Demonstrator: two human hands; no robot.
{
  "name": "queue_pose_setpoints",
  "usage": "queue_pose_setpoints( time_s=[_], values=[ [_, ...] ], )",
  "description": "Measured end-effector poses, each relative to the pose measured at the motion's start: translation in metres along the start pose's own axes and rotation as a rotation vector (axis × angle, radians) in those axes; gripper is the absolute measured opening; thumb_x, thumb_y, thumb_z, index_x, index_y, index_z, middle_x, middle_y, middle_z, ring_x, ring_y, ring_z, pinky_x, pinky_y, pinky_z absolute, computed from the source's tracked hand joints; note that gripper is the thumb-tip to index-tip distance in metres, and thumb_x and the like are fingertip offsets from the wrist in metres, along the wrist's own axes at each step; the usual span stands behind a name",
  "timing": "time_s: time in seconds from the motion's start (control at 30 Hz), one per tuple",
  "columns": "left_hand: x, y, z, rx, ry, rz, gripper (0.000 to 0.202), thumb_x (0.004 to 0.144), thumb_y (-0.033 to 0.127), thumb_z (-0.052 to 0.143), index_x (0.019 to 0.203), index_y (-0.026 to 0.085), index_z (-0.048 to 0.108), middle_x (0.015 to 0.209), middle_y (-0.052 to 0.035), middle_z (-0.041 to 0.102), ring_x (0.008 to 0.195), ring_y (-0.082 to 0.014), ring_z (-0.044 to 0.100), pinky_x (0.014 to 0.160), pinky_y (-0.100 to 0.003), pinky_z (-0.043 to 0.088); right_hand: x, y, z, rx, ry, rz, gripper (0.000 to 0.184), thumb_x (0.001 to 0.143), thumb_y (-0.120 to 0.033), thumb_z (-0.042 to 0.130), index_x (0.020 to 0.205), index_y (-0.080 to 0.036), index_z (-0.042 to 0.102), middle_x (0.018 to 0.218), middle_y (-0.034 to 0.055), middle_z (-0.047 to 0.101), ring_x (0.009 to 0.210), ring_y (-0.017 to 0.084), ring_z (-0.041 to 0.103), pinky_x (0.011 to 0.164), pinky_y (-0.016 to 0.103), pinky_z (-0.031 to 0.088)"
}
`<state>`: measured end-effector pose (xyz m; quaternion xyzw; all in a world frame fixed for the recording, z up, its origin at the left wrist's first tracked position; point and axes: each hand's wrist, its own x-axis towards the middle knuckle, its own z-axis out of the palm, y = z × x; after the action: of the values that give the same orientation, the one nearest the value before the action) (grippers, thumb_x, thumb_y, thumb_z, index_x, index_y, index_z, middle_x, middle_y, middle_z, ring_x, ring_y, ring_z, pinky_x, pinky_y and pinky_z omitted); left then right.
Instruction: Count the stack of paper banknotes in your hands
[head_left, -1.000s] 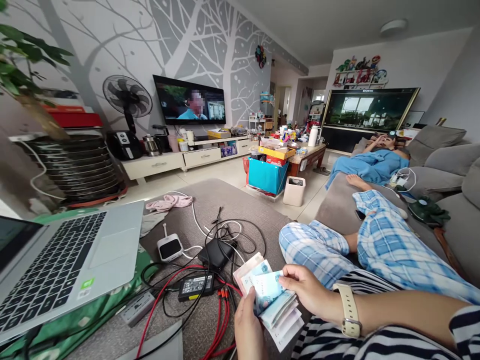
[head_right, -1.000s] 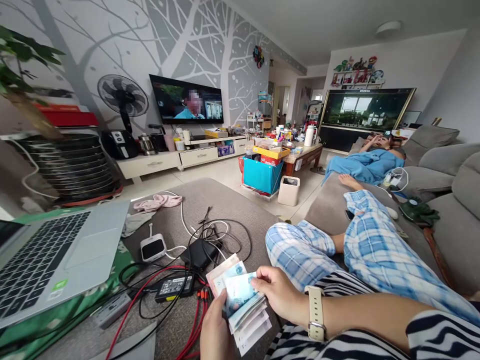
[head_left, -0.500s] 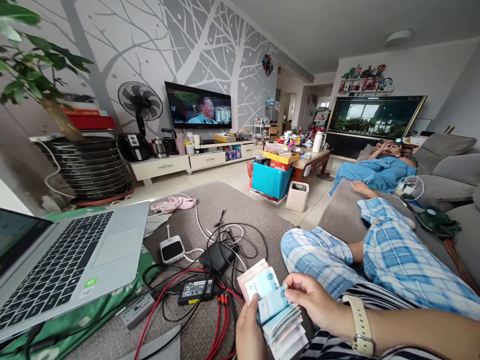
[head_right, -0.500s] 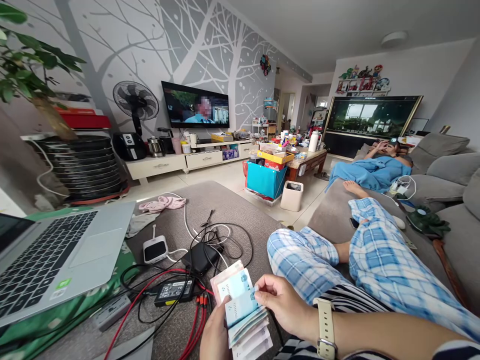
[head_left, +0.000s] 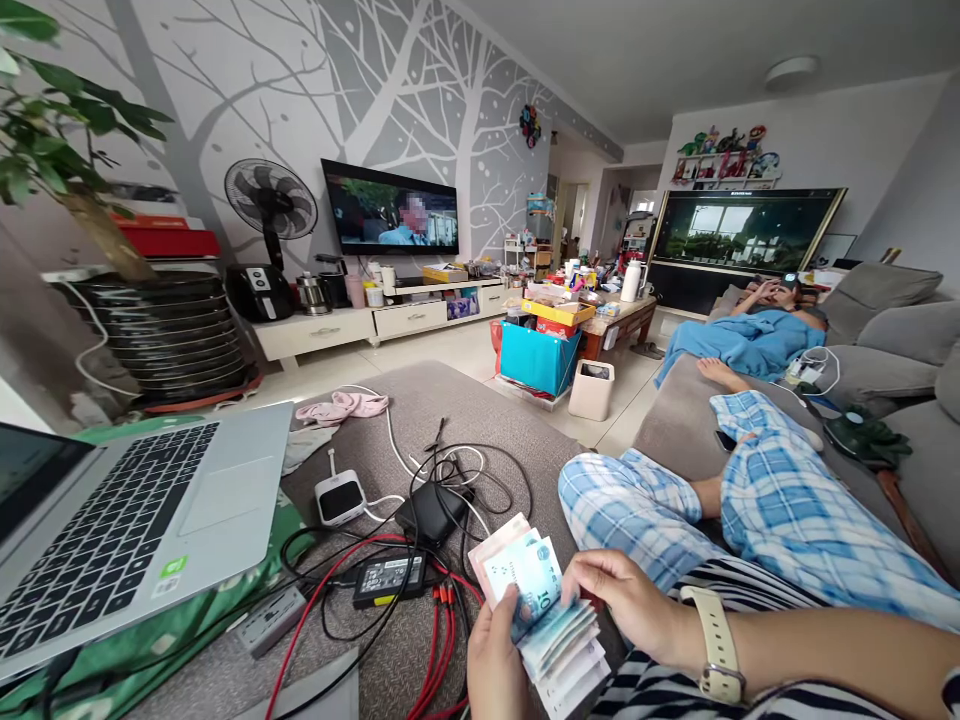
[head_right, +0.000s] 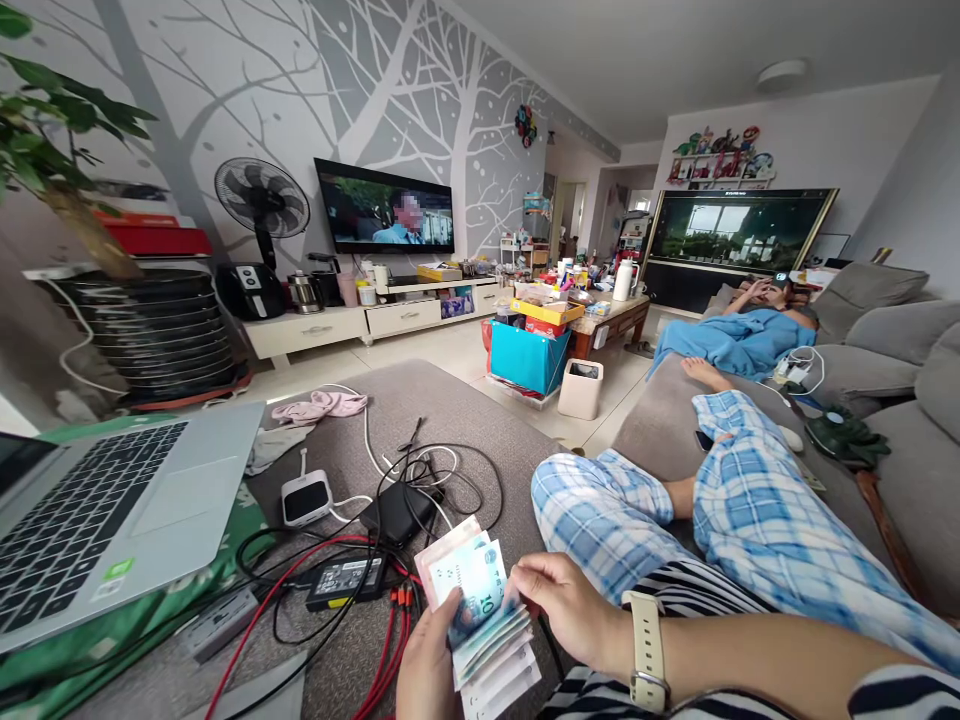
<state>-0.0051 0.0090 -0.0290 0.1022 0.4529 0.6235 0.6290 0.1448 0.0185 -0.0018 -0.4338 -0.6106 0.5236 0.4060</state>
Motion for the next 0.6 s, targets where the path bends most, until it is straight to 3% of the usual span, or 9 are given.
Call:
queue_pose_setpoints(
  time_s=[0.1, 0.3, 0.6],
  values=[
    [-0.001, -0.001, -0.001, -0.029, -0.043, -0.068, 0.037, 0.055, 0.032, 0.075, 0.084, 0.010, 0.066, 0.066, -0.0050, 0.065, 0.060, -0.0189, 0.061, 0.060, -0.029, 0.047, 0.000, -0.002, 0.001, 0.002, -0.002, -0.025, 0.049, 0.090, -0.052, 0.043, 0.067, -0.013, 0.063, 0.069, 0.0037, 0.058, 0.065, 0.013, 0.048, 0.063, 0.027, 0.035],
    [-0.006, 0.002, 0.002, -0.054, -0.065, -0.071, 0.037, 0.055, 0.027, 0.076, 0.087, 0.011, 0.067, 0.072, -0.0055, 0.067, 0.063, -0.0186, 0.062, 0.062, -0.029, 0.048, -0.001, -0.005, 0.006, -0.045, 0.034, 0.025, 0.040, 0.079, -0.051, 0.061, 0.063, -0.016, 0.054, 0.060, -0.0013, 0.049, 0.060, 0.011, 0.042, 0.058, 0.025, 0.033],
    [-0.004, -0.002, -0.002, -0.025, -0.095, -0.031, 0.029, 0.057, 0.025, 0.078, 0.078, 0.012, 0.062, 0.057, 0.0011, 0.057, 0.052, -0.0109, 0.052, 0.057, -0.024, 0.044, 0.006, 0.005, 0.000, -0.001, 0.117, 0.038, 0.033, 0.074, -0.043, 0.069, 0.075, -0.017, 0.050, 0.068, -0.0031, 0.048, 0.064, 0.011, 0.042, 0.059, 0.024, 0.033]
  ],
)
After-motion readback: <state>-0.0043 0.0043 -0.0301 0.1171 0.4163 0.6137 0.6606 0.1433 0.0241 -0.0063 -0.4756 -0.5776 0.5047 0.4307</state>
